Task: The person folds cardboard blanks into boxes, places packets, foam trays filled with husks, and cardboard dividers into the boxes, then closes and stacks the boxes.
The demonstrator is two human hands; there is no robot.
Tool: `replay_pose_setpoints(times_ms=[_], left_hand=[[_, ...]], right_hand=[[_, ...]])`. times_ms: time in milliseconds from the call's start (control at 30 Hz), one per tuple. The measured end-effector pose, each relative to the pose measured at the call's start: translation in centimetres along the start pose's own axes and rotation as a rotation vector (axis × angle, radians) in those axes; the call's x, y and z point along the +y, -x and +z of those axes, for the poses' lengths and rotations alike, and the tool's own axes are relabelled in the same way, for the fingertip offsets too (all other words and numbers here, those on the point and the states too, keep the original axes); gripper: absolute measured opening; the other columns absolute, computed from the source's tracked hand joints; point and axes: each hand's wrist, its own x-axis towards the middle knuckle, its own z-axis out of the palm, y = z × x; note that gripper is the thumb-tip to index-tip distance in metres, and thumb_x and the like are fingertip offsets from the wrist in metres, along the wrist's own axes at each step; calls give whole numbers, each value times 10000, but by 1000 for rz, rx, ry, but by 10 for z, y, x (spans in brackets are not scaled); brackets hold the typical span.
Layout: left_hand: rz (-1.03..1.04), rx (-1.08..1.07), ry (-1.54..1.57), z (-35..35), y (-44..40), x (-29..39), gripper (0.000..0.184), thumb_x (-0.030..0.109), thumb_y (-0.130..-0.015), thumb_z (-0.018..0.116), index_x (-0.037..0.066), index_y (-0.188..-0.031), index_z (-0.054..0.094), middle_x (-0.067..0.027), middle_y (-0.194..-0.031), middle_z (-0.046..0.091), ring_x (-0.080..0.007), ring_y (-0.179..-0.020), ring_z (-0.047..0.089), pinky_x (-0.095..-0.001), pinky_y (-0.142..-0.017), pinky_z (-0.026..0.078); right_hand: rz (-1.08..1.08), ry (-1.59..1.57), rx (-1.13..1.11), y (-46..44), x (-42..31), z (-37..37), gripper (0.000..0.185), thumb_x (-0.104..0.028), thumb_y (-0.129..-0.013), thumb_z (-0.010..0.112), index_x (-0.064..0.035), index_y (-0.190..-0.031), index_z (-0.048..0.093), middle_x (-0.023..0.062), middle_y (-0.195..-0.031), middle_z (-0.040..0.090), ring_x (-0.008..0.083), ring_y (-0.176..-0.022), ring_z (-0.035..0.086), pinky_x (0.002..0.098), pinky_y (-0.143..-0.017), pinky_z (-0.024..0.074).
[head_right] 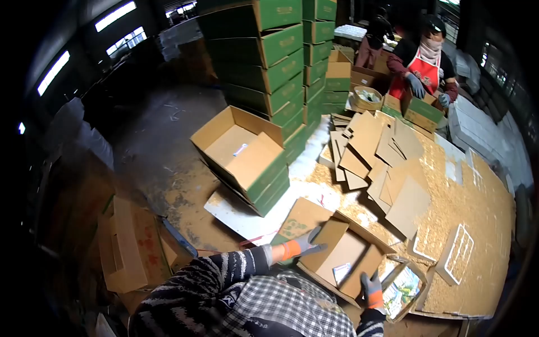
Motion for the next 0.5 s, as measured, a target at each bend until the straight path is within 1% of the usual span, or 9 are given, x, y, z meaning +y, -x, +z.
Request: replay_pose_setpoints(times_ms=[33,67,100,167,233,333,433,467,500], left_hand=[[80,85,-243,24,-33,-58,1066,670,-739,699,20,-1480,295,-241,-1480,352,-383,-1371,343,-430,-1121,300],[12,198,-273,33,-28,-62,1051,651,-739,710,27,-1478,300,-237,-1476,358,-387,-1364,346,-428,-1119,303],[-52,319,-304,35,-25,-63,1037,632,-739,721,33,-1476,305,-233,-1471,364,-392,-1357,349,-426,-1117,305],[119,293,-92,19,-22,-63,897,491,-812,727,24,-1466,328,-208,-1426,438,-339,-1324,419,-413,-1092,351],[52,226,385,16,-25,-87,642,269,-935,632,-2,-1447,357,-189,-1373,499,-297,-1271,481,-392,-1058,397],[152,218,440,-20,-26,-103,637,405,-986,496,29,-1475,337,-137,-1427,466,-219,-1304,448,-341,-1089,362],[539,212,777,-86,45,41,689,455,-947,519,-36,-1413,397,-174,-1378,494,-278,-1263,484,-387,-1085,361],[668,284,769,-112,71,82,710,472,-933,526,-58,-1393,417,-186,-1362,504,-298,-1249,496,-402,-1083,361],[638,578,317,-141,99,107,618,401,-944,523,-45,-1366,454,-155,-1328,525,-261,-1213,516,-376,-1060,386]], right_hand=[[126,-109,19,2,-52,33,672,-198,-884,699,3,-1429,363,117,-1216,591,189,-1009,580,310,-859,490],[209,-55,47,10,-82,45,644,-259,-901,681,11,-1408,390,125,-1252,572,212,-1042,575,327,-895,469],[105,-48,73,11,-73,47,671,-290,-914,665,11,-1430,359,127,-1283,559,218,-1092,558,328,-937,446],[-71,-24,138,11,-64,53,778,-299,-907,669,-13,-1500,254,121,-1362,515,232,-1213,503,327,-1026,393],[-282,-155,226,9,-89,67,810,-250,-863,703,-26,-1504,262,121,-1391,492,249,-1250,482,349,-1049,385],[-158,-464,240,-3,-135,72,859,-168,-786,751,-18,-1492,286,128,-1414,460,258,-1260,472,372,-1056,386],[-328,-304,198,-4,-221,92,633,-218,-877,595,-11,-1435,379,120,-1323,532,230,-1191,524,345,-1032,404],[-355,-328,158,-12,-233,95,664,-312,-908,558,24,-1441,349,140,-1331,509,227,-1166,528,340,-1016,412],[-365,-395,126,-19,-247,100,612,-228,-907,569,40,-1421,370,162,-1407,447,247,-1196,518,340,-1028,404]])
